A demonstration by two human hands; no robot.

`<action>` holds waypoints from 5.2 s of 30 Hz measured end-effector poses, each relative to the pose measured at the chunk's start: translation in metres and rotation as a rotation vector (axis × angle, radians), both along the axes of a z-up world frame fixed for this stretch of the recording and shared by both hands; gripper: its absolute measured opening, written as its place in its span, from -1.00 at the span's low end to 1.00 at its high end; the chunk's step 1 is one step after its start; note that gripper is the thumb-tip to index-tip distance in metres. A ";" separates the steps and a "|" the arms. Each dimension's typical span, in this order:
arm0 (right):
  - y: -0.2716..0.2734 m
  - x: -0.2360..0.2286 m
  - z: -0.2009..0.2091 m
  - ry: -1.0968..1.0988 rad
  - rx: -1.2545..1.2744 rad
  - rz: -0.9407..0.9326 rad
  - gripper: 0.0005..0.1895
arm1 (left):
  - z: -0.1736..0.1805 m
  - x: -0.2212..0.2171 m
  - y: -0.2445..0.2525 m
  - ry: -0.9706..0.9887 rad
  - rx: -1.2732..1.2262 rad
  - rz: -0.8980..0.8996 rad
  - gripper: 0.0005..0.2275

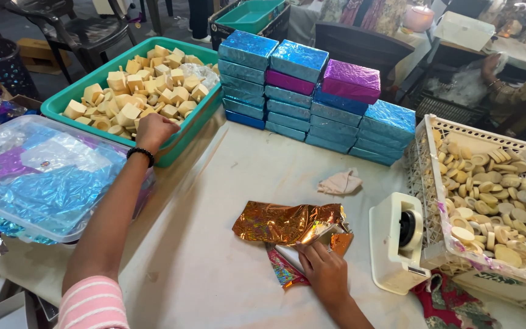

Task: The person wraps a small rectangular box with shiny orange foil paper. They fold the edges of the foil around the box, smooth the surface, and use a tape dispenser to secure the wrapping. Finally, the wrapped box is placed on a stack of other wrapped boxes.

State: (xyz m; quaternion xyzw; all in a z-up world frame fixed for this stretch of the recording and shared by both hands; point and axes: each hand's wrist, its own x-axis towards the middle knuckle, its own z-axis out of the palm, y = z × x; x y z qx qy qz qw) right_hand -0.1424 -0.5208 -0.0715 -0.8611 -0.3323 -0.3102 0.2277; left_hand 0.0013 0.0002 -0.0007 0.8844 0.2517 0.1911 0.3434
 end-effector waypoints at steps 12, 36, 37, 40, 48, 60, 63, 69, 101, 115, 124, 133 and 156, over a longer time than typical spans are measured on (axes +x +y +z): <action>0.000 -0.001 0.000 0.074 0.012 0.008 -0.80 | -0.002 -0.003 -0.014 0.043 0.122 0.105 -0.86; -0.001 0.002 -0.003 0.035 0.012 0.037 -0.81 | 0.004 -0.015 -0.025 -0.065 0.297 0.196 -0.53; -0.002 0.001 -0.003 0.033 0.017 0.035 -0.81 | 0.012 -0.023 -0.041 -0.068 0.302 0.193 -0.53; -0.002 0.002 -0.004 0.040 0.023 0.023 -0.80 | 0.018 -0.039 -0.081 -0.125 0.611 0.203 -0.51; 0.001 0.006 -0.006 0.088 0.069 -0.017 -0.53 | 0.032 -0.132 -0.268 0.127 0.756 -1.234 0.14; -0.003 0.009 0.003 0.259 0.193 0.156 -0.89 | 0.031 -0.047 -0.265 -0.392 0.423 -0.441 -0.49; -0.005 0.009 0.004 0.307 0.145 0.122 -0.92 | -0.007 -0.049 -0.280 -0.751 0.593 -0.257 -0.45; -0.004 0.013 -0.001 0.298 0.125 0.127 -0.92 | -0.043 -0.082 -0.307 -0.514 0.002 -0.595 -0.79; -0.006 0.008 0.011 0.334 0.098 0.110 -0.93 | -0.052 0.007 -0.309 -0.506 0.408 -0.617 -0.81; -0.001 0.008 0.014 0.322 0.070 0.096 -0.90 | -0.105 0.041 -0.271 -0.180 0.661 -1.117 -0.52; -0.001 0.008 0.014 0.359 0.087 0.096 -0.92 | -0.117 -0.027 -0.267 -0.093 0.770 -0.655 -0.52; -0.006 0.009 0.016 0.495 0.119 0.082 -0.92 | -0.079 -0.188 -0.330 -0.022 0.450 -1.038 -0.76; 0.043 0.044 0.043 0.444 -0.592 -0.171 -0.21 | -0.157 -0.209 -0.335 -0.633 0.543 -1.148 -0.86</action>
